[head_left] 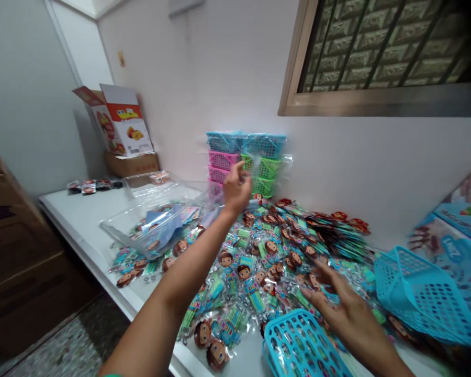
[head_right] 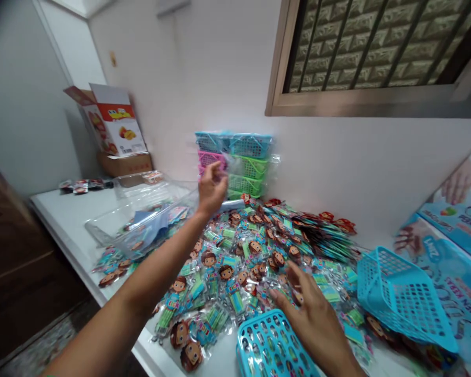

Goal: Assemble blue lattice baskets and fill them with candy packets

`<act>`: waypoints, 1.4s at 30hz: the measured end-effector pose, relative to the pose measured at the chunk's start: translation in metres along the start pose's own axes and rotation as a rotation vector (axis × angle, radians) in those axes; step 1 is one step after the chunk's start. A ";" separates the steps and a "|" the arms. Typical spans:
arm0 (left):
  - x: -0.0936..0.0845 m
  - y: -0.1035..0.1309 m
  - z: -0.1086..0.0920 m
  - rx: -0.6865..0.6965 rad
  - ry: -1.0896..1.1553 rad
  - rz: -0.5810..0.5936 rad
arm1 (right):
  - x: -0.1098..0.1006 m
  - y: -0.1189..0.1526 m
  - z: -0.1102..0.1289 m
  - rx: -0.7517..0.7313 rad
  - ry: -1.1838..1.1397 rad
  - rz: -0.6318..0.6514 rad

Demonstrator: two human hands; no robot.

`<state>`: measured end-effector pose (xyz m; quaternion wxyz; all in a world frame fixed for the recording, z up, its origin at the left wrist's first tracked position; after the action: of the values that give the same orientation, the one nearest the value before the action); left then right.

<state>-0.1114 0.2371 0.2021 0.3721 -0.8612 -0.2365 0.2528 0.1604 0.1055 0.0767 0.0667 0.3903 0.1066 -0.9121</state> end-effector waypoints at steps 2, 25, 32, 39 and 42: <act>-0.005 0.033 -0.033 0.014 0.426 0.194 | -0.005 -0.003 0.002 0.006 -0.110 -0.063; -0.025 0.170 -0.101 -0.808 1.679 0.190 | 0.034 0.064 -0.034 0.223 -1.225 0.250; -0.009 0.192 -0.067 -0.905 1.626 0.081 | 0.037 0.065 -0.017 0.179 -1.339 0.270; -0.006 0.224 0.012 -0.989 1.354 0.049 | 0.023 0.066 -0.041 0.378 -1.459 0.363; -0.005 0.229 0.026 -1.036 1.293 -0.022 | 0.028 0.068 -0.047 0.373 -1.457 0.384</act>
<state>-0.0808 0.1074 0.0136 -0.0070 -0.8968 -0.0707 -0.4367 0.1882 0.0500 0.0153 0.2100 -0.2917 -0.1889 -0.9139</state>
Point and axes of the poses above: each hand's wrist, its own y-axis away from the middle knuckle, its own x-axis out of the palm, z = x × y, the point moved 2 cm from there along -y, towards the middle knuckle, and after that the axes turned 7 degrees about z, right-handed, at the moved point
